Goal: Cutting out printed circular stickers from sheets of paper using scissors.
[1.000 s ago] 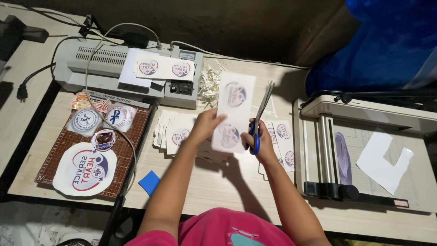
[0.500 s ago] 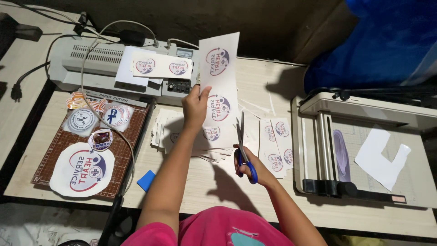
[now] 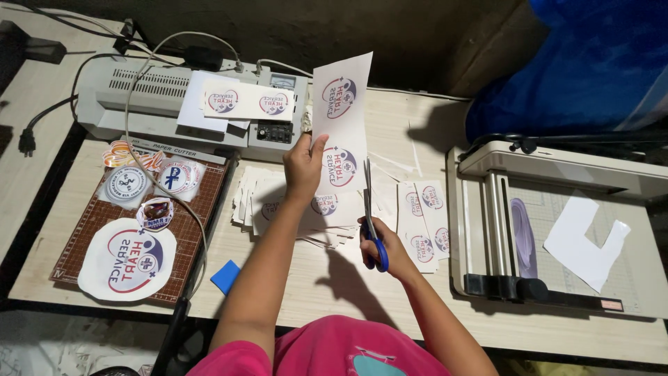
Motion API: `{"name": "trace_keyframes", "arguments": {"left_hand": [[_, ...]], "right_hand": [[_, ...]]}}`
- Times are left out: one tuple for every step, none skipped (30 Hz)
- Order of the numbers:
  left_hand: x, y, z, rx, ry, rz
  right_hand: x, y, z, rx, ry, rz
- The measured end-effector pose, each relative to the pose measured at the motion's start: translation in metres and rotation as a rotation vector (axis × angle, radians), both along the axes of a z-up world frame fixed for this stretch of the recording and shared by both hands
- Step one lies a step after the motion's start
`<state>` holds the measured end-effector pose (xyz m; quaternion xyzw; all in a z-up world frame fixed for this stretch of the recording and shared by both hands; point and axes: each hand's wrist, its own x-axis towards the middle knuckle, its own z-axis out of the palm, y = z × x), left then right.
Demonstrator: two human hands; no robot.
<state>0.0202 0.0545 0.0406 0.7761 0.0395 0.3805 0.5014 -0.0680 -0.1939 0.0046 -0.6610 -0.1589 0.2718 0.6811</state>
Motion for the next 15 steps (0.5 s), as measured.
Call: {"name": "trace_keyframes", "arguments": {"left_hand": [[-0.001, -0.001, 0.002, 0.000, 0.001, 0.000], [-0.001, -0.001, 0.003, -0.008, -0.002, -0.003], [-0.002, -0.002, 0.005, -0.016, -0.004, -0.007], [-0.003, -0.003, 0.006, -0.016, -0.003, -0.008], [-0.003, -0.004, 0.006, -0.032, -0.005, -0.018], [-0.004, -0.004, 0.006, -0.047, -0.006, -0.028], [-0.004, -0.005, 0.005, -0.046, -0.006, -0.028], [-0.005, -0.005, 0.004, -0.058, 0.000, -0.040], [-0.005, -0.006, 0.003, -0.069, 0.007, -0.052], [-0.006, -0.008, 0.000, -0.069, 0.007, -0.052], [-0.006, -0.010, -0.003, -0.078, 0.027, -0.060], [-0.006, -0.011, -0.006, -0.087, 0.046, -0.067], [-0.007, -0.012, -0.005, -0.086, 0.046, -0.066], [-0.008, -0.013, -0.005, -0.095, 0.059, -0.070], [-0.009, -0.015, -0.005, -0.104, 0.072, -0.075]], "right_hand": [[-0.001, 0.001, 0.001, 0.000, 0.001, 0.000], [-0.002, 0.002, 0.001, -0.016, 0.001, -0.023], [-0.002, 0.003, 0.002, -0.032, 0.002, -0.047], [-0.003, 0.004, 0.004, -0.032, 0.003, -0.048], [-0.003, 0.005, 0.006, -0.056, 0.013, -0.055], [-0.003, 0.006, 0.009, -0.079, 0.023, -0.062], [-0.002, 0.007, 0.010, -0.079, 0.023, -0.062], [-0.001, 0.007, 0.012, -0.093, 0.029, -0.073], [0.000, 0.008, 0.013, -0.108, 0.036, -0.084], [0.003, 0.006, 0.013, -0.107, 0.036, -0.084], [0.006, 0.004, 0.012, -0.060, 0.025, -0.069], [0.009, 0.003, 0.012, -0.012, 0.015, -0.053], [0.011, 0.003, 0.012, -0.011, 0.014, -0.053], [0.012, 0.003, 0.013, -0.011, -0.027, -0.054], [0.013, 0.002, 0.014, -0.010, -0.068, -0.054]]}}
